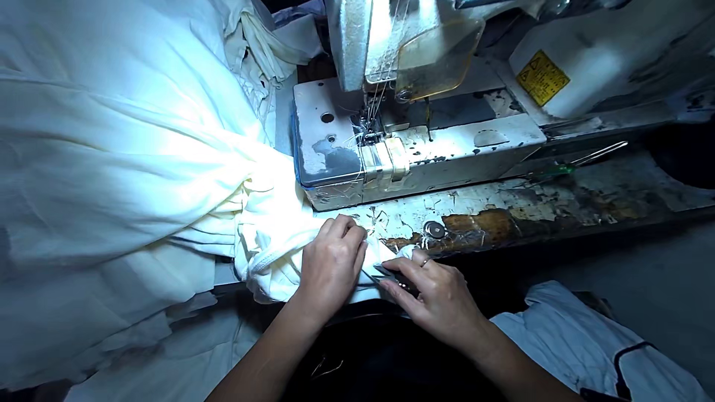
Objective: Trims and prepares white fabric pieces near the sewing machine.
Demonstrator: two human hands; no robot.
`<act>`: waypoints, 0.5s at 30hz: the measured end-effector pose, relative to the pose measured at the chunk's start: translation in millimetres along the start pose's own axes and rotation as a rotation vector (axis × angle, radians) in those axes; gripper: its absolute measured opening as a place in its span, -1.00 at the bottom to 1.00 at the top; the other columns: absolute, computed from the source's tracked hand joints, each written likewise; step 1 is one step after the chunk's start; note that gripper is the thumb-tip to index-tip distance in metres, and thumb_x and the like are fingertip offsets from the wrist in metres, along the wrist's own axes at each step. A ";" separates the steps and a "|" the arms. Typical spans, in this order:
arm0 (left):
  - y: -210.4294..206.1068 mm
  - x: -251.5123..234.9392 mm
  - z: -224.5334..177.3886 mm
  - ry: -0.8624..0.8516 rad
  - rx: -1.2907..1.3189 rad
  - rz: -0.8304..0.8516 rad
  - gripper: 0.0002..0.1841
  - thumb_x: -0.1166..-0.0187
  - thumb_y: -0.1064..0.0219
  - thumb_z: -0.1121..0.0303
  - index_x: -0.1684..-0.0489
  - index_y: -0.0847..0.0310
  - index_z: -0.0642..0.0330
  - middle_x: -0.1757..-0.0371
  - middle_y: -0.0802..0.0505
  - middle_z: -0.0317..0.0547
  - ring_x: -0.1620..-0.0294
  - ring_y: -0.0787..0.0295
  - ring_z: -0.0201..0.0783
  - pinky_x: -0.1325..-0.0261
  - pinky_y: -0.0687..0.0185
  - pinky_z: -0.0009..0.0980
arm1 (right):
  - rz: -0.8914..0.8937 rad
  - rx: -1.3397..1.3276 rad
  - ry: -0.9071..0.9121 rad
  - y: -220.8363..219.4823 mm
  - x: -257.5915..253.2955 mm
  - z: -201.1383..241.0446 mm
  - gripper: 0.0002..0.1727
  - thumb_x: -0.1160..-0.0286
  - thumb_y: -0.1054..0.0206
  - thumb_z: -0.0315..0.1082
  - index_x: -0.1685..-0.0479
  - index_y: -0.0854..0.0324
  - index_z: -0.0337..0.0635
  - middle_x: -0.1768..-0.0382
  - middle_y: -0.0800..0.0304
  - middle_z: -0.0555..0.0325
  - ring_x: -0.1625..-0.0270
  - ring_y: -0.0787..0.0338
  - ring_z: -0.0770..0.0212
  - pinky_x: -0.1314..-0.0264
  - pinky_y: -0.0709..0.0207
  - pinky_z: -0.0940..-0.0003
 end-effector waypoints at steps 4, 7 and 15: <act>0.9 -1.4 8.0 0.013 0.082 -0.058 -0.80 -0.59 -0.23 0.39 0.33 -0.79 0.21 0.29 -0.86 -0.10 0.20 -0.85 -0.17 0.14 -0.75 -0.27 | -0.007 -0.010 -0.023 3.4 1.2 -1.0 -0.61 -0.52 -0.26 0.00 0.15 -0.87 -0.07 0.45 -0.73 0.12 0.51 -0.71 0.23 0.53 -0.54 0.36; 7.0 0.0 15.6 0.101 0.237 0.000 -0.74 -0.71 -0.13 0.30 0.22 -0.72 0.21 0.31 -0.78 -0.15 0.25 -0.75 -0.33 0.13 -0.66 -0.39 | -0.048 -0.069 -0.058 13.9 -0.9 -4.8 -0.60 -0.55 -0.27 0.01 0.11 -0.87 -0.08 0.38 -0.76 0.08 0.44 -0.72 0.26 0.45 -0.55 0.41; -2.7 1.2 0.1 -0.098 -0.004 -0.006 -0.81 -0.61 -0.28 0.35 0.20 -0.85 0.17 0.16 -0.86 -0.08 0.11 -0.84 -0.12 0.15 -0.75 -0.28 | -0.021 -0.034 -0.057 -0.4 -3.7 -2.5 -0.64 -0.50 -0.28 -0.02 0.14 -0.88 -0.05 0.21 -0.79 -0.04 0.43 -0.78 0.17 0.50 -0.61 0.29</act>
Point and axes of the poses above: each hand's wrist, its own x-axis away from the middle knuckle, its own y-axis out of the back of the hand, z = x × y, the point moved 8 cm from there along -x, towards the middle knuckle
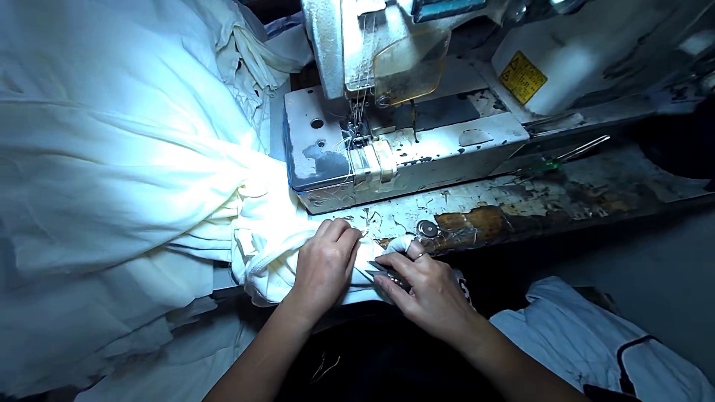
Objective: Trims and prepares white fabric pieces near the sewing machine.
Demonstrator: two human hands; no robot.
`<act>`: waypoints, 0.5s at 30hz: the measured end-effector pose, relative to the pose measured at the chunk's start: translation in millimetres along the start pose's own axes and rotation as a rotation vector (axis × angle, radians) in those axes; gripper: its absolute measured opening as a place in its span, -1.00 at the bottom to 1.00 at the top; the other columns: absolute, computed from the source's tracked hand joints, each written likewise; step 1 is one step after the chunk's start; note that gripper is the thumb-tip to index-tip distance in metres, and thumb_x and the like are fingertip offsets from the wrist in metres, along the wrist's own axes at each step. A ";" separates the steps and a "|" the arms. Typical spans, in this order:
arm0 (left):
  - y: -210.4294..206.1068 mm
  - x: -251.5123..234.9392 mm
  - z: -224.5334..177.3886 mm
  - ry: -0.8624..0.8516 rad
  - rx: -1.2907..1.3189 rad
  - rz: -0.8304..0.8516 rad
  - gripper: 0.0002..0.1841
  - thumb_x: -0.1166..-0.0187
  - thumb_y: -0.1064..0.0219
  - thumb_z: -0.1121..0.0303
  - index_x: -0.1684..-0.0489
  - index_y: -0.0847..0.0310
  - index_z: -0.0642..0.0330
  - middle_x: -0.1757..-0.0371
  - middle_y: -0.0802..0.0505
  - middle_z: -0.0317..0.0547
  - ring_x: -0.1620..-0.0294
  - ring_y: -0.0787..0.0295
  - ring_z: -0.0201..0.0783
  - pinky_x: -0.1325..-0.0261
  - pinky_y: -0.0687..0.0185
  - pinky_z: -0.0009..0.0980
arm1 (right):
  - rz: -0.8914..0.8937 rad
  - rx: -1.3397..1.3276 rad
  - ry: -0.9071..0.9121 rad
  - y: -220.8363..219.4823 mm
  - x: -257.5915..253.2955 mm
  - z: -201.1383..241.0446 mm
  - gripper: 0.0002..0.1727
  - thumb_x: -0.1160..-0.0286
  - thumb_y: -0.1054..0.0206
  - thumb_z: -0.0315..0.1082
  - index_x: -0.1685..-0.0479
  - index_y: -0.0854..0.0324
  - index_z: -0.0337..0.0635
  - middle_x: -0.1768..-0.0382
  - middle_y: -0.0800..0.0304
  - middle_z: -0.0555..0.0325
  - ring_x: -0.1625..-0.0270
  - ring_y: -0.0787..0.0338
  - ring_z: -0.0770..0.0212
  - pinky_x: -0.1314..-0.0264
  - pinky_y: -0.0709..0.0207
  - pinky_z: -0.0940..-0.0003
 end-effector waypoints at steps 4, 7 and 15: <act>11.0 2.3 16.2 0.108 0.274 -0.083 -0.75 -0.67 -0.23 0.33 0.26 -0.85 0.20 0.26 -0.90 -0.20 0.16 -0.83 -0.42 0.01 -0.72 -0.50 | 0.000 -0.005 -0.023 0.8 -0.5 -3.8 -0.63 -0.49 -0.27 0.00 0.13 -0.88 -0.04 0.19 -0.78 -0.03 0.42 -0.76 0.19 0.48 -0.60 0.32; 15.7 4.0 21.9 0.201 0.412 -0.062 -0.76 -0.67 -0.24 0.33 0.27 -0.83 0.21 0.30 -0.87 -0.25 0.24 -0.76 -0.59 0.07 -0.64 -0.66 | 0.009 -0.012 -0.058 5.3 -0.7 -8.1 -0.62 -0.47 -0.28 0.01 0.14 -0.87 -0.05 0.24 -0.75 -0.01 0.46 -0.72 0.22 0.50 -0.56 0.33; 52.2 17.6 -5.5 0.046 0.827 0.081 -0.67 -0.76 -0.21 0.23 0.35 -0.74 0.24 0.34 -0.85 -0.27 0.23 -0.79 -0.57 0.07 -0.73 -0.59 | -0.118 -0.114 -0.011 12.3 -12.6 1.2 -0.66 -0.51 -0.35 -0.06 0.07 -0.88 -0.09 0.25 -0.77 0.02 0.45 -0.63 0.36 0.41 -0.49 0.50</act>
Point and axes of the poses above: each hand's wrist, its own x-axis away from the middle knuckle, its own y-axis out of the back of the hand, z = x × y, the point moved 8 cm from there along -x, towards the middle knuckle
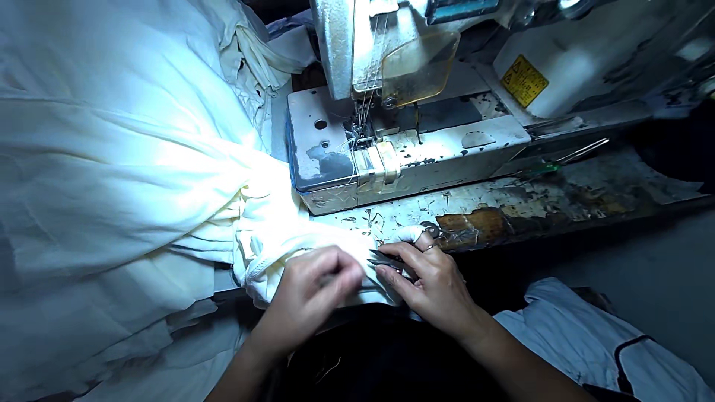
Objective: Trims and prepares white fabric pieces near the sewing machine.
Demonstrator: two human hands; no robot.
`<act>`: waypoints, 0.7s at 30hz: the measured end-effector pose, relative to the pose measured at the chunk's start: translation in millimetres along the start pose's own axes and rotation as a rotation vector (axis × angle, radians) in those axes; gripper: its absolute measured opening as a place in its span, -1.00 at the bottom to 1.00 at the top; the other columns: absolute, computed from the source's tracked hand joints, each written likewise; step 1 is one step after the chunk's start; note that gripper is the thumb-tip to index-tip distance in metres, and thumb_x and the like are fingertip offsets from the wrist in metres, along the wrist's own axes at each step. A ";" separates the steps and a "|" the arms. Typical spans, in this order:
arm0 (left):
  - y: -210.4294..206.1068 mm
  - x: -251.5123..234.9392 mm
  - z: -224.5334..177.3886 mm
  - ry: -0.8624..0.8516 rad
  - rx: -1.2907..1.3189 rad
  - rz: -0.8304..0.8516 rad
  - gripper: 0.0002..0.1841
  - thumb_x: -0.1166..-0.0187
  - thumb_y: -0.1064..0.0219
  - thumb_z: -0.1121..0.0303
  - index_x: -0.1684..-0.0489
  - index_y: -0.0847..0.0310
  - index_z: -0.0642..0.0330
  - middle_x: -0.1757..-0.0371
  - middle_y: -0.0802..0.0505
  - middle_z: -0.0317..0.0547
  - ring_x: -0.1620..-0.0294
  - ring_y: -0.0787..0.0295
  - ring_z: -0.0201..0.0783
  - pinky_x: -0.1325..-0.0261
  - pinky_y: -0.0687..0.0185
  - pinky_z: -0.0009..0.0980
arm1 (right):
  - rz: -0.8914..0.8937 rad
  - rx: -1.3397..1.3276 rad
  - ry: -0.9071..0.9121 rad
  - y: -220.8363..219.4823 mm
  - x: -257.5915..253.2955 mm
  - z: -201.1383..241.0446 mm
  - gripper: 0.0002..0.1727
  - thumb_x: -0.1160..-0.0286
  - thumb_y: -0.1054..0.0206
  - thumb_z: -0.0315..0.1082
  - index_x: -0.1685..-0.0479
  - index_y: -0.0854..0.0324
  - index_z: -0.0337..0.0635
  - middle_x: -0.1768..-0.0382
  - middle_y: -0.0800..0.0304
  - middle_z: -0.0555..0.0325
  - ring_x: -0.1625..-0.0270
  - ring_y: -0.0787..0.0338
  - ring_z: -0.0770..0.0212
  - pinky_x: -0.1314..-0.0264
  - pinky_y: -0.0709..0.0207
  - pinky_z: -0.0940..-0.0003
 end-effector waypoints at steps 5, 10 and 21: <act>-2.9 50.6 -49.9 -0.179 -0.259 0.564 -0.55 -0.75 -0.17 -0.08 0.20 -0.82 0.07 0.15 -0.92 -0.17 0.02 -0.85 -0.34 -0.02 -0.69 -0.44 | -0.157 0.178 0.060 21.2 -17.9 -20.6 -0.70 -0.53 -0.37 -0.12 0.10 -0.89 -0.13 0.26 -0.82 -0.06 0.45 -0.71 0.18 0.43 -0.56 0.27; -26.6 99.1 -19.4 0.025 -0.045 0.635 -0.55 -0.83 -0.06 0.01 -0.34 -0.74 0.07 -0.43 -0.78 -0.05 -0.52 -0.64 -0.16 -0.54 -0.53 -0.16 | -0.068 0.361 0.173 36.4 -26.7 -36.7 -0.66 -0.59 -0.33 -0.15 -0.13 -0.84 -0.15 -0.09 -0.79 -0.28 -0.17 -0.73 -0.33 -0.32 -0.44 -0.30; 28.3 182.4 9.1 0.401 -0.900 -0.061 -0.72 -0.64 -0.20 0.41 0.01 -0.87 0.27 0.07 -0.95 0.09 0.00 -0.94 0.08 -0.09 -0.77 0.08 | 0.152 0.223 0.724 -2.8 73.2 6.1 -0.63 -0.68 -0.26 -0.37 -0.27 -0.76 0.36 -0.44 -0.68 0.08 -0.79 -0.23 0.03 -0.86 0.39 -0.12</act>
Point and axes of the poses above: each hand's wrist, its own x-axis away from the middle knuckle, its own y-axis out of the back of the hand, z = x × y, the point moved 8 cm from there along -x, towards the middle knuckle
